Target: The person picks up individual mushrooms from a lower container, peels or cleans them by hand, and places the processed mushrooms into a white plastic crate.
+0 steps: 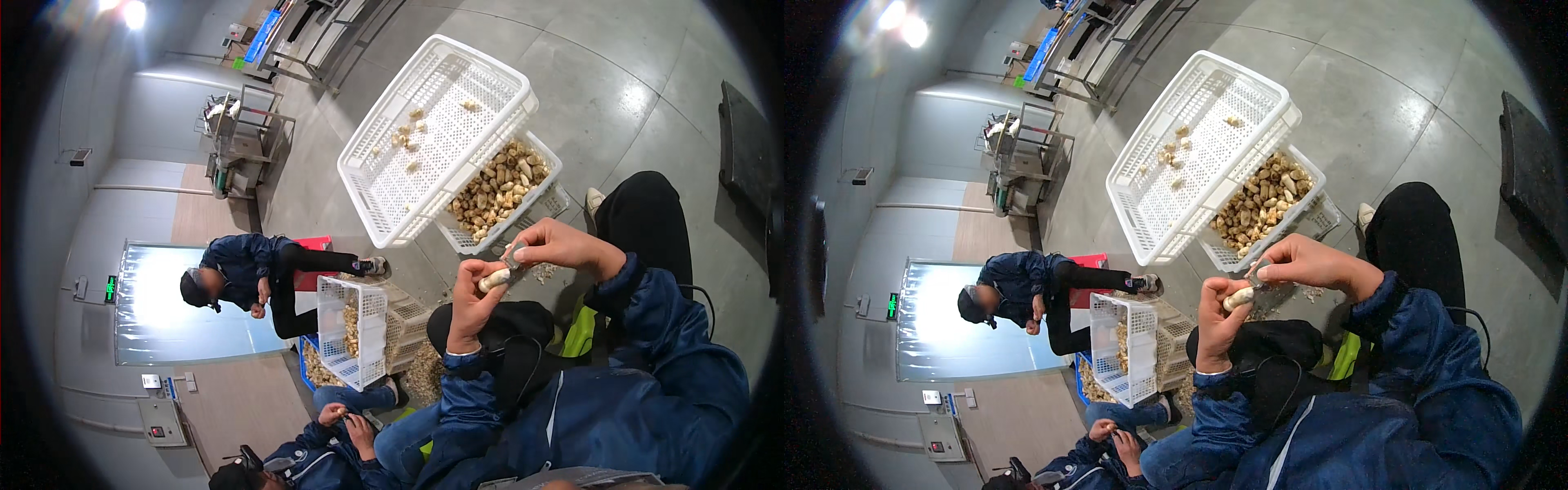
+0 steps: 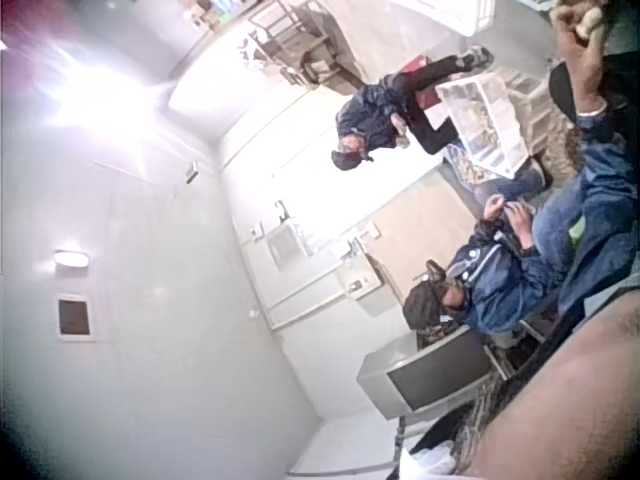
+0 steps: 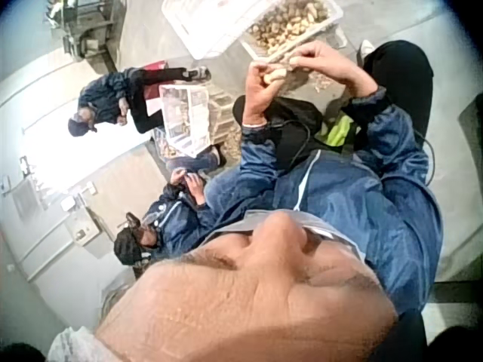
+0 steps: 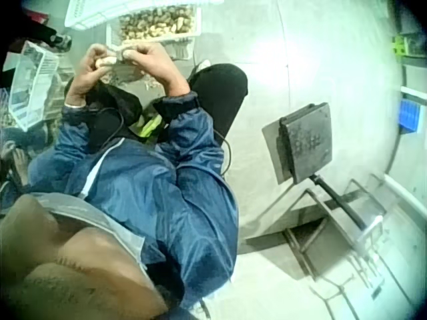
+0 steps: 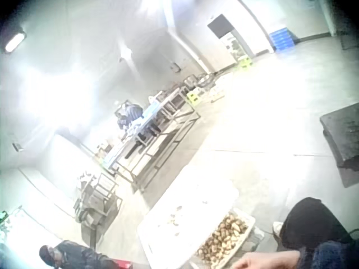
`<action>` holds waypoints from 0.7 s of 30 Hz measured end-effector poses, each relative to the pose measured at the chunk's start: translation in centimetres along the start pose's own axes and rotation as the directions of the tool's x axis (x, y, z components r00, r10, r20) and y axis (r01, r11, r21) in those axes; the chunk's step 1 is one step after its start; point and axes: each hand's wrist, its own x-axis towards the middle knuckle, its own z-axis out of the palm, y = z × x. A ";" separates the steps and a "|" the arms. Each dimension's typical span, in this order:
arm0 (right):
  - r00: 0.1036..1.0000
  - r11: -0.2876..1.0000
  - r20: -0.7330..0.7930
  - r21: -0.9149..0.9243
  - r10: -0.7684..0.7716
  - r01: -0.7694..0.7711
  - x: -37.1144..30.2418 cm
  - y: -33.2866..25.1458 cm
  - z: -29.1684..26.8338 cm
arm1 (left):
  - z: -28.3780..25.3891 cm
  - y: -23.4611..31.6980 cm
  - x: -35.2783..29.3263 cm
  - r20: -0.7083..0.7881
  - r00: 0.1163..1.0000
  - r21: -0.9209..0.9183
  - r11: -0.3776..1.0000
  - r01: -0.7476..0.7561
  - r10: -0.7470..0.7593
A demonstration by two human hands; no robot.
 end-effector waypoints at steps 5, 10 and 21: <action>0.944 0.932 -0.036 -0.176 -0.328 0.317 0.1 -0.2 1.1 | -0.2 -1.7 0.2 -0.036 0.999 -0.268 0.963 -0.028 0.019; 0.960 0.961 -0.096 -0.107 -0.264 0.253 0.1 -0.1 1.3 | -0.2 -4.7 0.0 -0.029 0.999 -0.597 0.802 0.017 -0.043; 0.914 0.889 -0.175 -0.357 -0.366 0.288 1.1 1.8 1.4 | 1.5 -5.1 -0.1 -0.286 0.937 -0.590 0.807 -0.006 -0.202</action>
